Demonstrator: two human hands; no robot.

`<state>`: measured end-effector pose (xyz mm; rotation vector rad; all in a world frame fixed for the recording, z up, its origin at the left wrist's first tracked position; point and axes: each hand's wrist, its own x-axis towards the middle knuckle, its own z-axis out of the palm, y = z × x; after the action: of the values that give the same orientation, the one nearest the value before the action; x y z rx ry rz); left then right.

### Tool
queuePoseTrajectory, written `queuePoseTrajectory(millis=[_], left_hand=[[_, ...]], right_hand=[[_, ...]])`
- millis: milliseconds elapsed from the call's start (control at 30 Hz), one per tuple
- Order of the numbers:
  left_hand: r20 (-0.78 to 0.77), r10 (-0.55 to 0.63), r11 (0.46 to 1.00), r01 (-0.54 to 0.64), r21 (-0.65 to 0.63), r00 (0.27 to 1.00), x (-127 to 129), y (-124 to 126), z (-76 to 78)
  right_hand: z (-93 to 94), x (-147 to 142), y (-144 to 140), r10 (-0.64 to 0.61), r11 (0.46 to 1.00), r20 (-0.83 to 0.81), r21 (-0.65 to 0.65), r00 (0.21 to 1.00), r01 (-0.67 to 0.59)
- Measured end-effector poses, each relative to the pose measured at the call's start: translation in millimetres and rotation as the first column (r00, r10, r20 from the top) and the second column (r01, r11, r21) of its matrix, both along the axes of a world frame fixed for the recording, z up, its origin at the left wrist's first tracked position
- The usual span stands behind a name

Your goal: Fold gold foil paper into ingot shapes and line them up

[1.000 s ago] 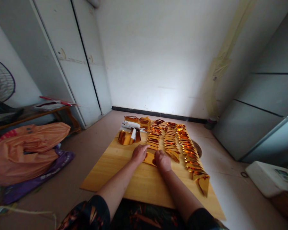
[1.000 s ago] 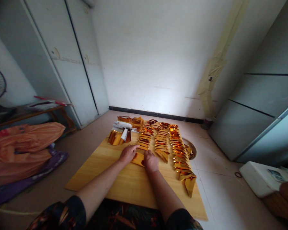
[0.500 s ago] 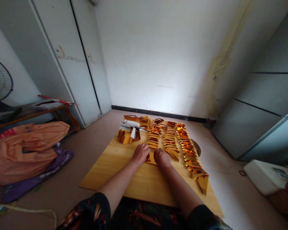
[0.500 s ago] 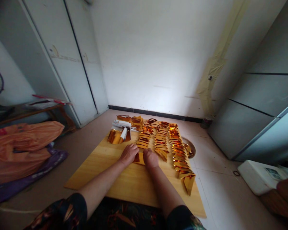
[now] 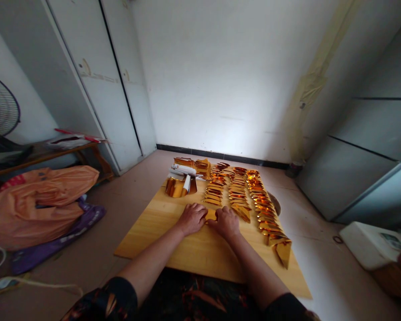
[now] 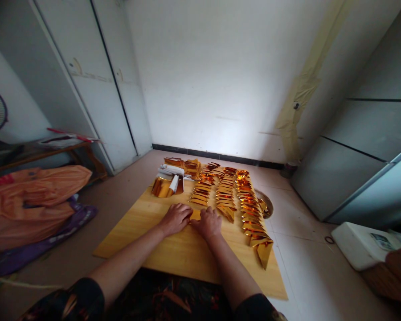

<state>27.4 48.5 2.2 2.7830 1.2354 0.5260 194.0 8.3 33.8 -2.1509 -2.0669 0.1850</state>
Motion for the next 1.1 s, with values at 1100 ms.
queuePoseTrajectory(millis=[1100], left_hand=[[-0.028,-0.029,0.996,0.026,-0.083,0.999,-12,-6,-0.7]], right_hand=[[-23.6,46,-5,0.278,0.961,-0.136,0.039,0.951,-0.275]])
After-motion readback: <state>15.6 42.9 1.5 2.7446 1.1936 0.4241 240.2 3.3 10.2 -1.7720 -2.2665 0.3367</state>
